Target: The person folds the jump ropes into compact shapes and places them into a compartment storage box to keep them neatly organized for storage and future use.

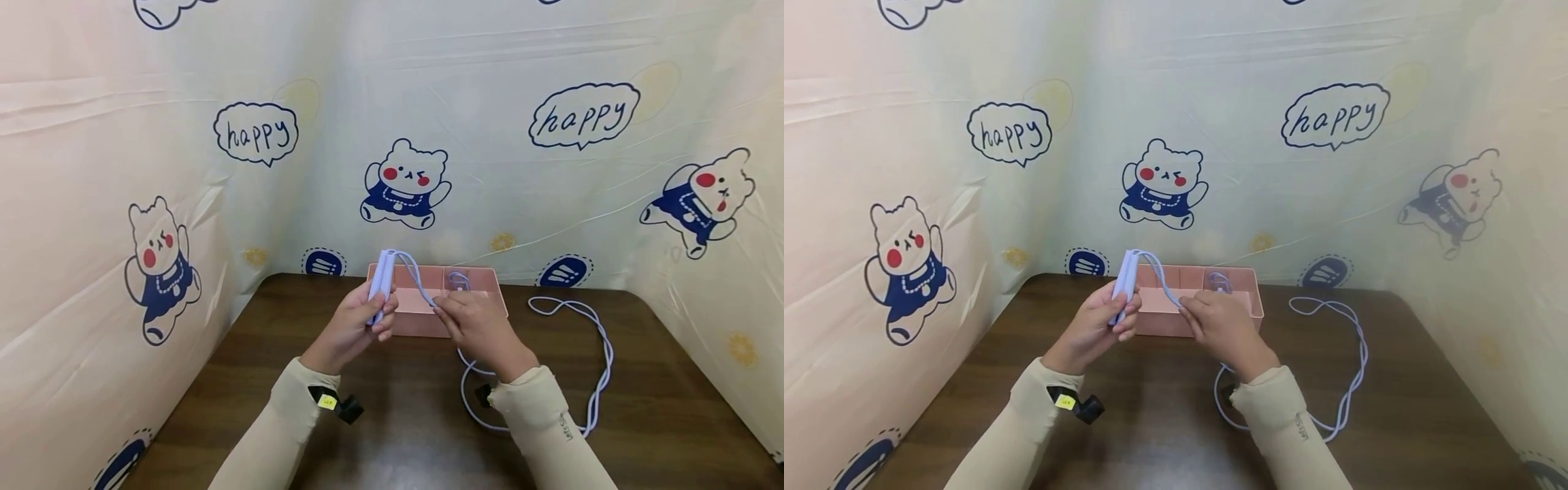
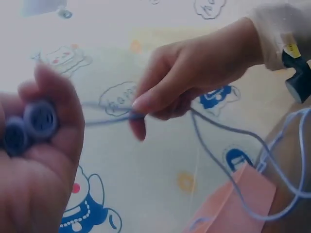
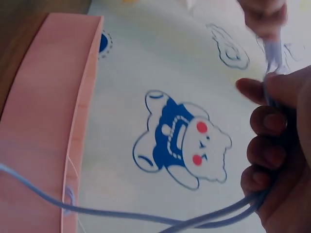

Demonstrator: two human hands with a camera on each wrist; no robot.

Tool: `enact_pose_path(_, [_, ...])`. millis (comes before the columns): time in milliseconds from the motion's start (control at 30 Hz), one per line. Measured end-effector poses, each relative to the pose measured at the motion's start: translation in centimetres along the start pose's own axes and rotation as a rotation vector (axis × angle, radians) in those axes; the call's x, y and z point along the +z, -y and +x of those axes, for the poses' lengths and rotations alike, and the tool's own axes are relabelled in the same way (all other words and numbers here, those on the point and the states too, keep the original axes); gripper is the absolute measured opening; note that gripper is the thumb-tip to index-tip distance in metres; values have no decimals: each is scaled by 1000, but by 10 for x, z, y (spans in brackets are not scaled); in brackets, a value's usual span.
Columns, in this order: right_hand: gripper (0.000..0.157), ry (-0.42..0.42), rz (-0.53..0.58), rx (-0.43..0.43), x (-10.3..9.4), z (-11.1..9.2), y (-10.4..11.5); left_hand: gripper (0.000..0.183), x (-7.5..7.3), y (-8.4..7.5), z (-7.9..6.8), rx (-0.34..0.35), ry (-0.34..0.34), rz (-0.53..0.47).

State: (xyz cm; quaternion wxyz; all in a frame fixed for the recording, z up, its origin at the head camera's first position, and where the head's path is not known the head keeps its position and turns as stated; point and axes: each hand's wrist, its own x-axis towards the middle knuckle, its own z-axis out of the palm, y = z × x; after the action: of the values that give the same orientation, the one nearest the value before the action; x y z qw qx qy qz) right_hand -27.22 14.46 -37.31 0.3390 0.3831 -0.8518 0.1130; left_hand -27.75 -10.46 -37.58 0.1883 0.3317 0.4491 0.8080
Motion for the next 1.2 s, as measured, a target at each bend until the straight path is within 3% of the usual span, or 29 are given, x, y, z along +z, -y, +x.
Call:
enact_pose_path(133, [18,50,-77,-11,8,1,11,33,7,10,6,2,-186,57])
enact_pose_path(233, [32,60,-84,22,11,1,16,35,9,12,8,30,-302,54])
enact_pose_path(367, [51,12,-80,54,11,3,18,34,11,11,7,58,-362,-1])
enact_pose_path(500, [43,-108,-78,48,13,2,14,33,13,8,7,48,-330,-40])
enact_pose_path(633, [32,-214,-61,70,14,1,9,35,12,7,7,15,-252,-73])
enact_pose_path(800, [24,-171,-63,99,16,1,11,40,9,9,5,-28,-128,-83])
enact_pose_path(867, [21,-112,-35,74,17,1,14,43,9,11,5,-48,-106,28])
enact_pose_path(900, [19,-85,-18,60,18,1,16,43,9,13,5,-57,-105,134])
enact_pose_path(967, [14,-36,9,34,19,1,19,41,10,18,7,-71,-109,419])
enact_pose_path(1100, [8,43,10,20,21,2,20,33,11,25,9,-71,-149,1079])
enact_pose_path(1200, [8,107,-10,41,21,3,20,36,12,28,9,-62,-165,1351])
